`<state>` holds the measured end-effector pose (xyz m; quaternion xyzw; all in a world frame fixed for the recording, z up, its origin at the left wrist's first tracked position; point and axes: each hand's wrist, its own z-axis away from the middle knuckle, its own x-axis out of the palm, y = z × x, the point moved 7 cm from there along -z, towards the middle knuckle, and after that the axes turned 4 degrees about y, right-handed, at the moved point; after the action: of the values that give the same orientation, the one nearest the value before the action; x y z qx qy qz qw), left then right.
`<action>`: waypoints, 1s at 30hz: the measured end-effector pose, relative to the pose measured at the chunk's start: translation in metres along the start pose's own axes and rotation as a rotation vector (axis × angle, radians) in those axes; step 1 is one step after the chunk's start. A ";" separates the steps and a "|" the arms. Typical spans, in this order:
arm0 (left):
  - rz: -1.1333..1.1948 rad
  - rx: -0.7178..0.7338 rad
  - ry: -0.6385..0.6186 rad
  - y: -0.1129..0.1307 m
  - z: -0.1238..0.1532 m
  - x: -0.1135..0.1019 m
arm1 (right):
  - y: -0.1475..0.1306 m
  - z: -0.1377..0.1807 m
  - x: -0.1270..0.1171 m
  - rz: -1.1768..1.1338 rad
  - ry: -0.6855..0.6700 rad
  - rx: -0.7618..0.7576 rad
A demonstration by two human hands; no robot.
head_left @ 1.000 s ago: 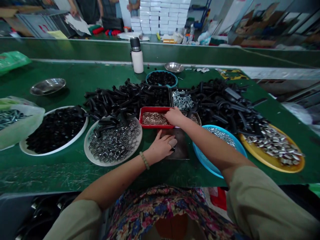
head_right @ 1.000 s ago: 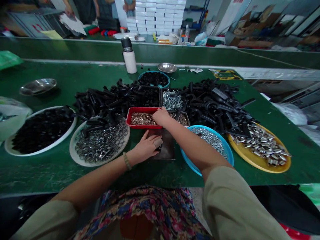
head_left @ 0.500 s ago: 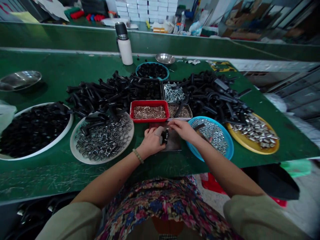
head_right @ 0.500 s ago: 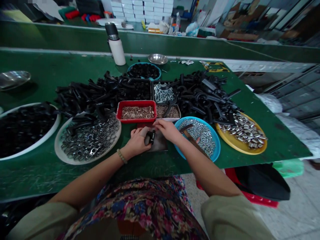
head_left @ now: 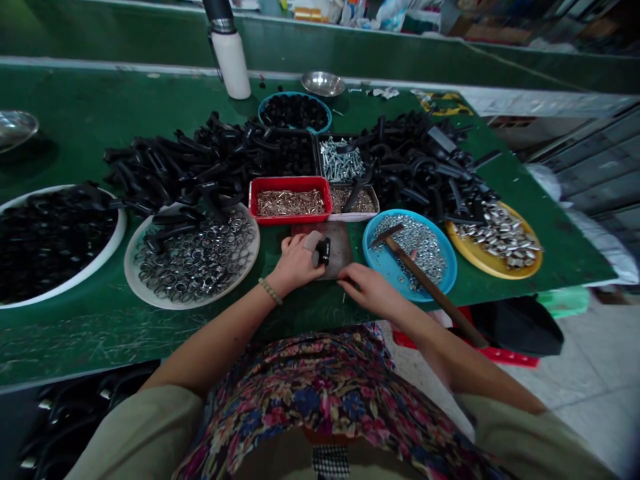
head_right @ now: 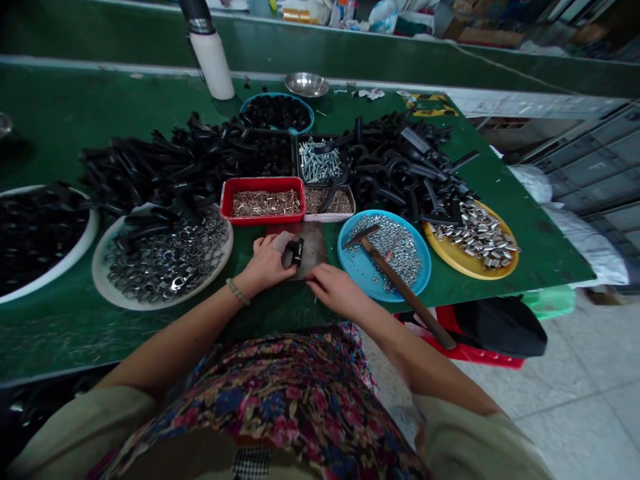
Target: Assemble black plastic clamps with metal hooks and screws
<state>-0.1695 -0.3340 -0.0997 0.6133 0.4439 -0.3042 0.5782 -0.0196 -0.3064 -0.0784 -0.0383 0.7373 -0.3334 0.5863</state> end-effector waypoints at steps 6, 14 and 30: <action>-0.007 0.014 0.000 0.002 0.000 -0.001 | -0.007 0.038 0.034 0.227 -0.224 -0.144; -0.006 -0.003 0.011 0.001 0.000 -0.001 | -0.001 0.006 0.015 0.229 -0.222 -0.039; 0.024 -0.027 0.032 -0.001 0.000 -0.001 | 0.038 -0.088 -0.011 0.085 0.001 0.180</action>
<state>-0.1712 -0.3340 -0.0991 0.6156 0.4498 -0.2813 0.5828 -0.0820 -0.2332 -0.0816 0.0462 0.7057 -0.3730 0.6006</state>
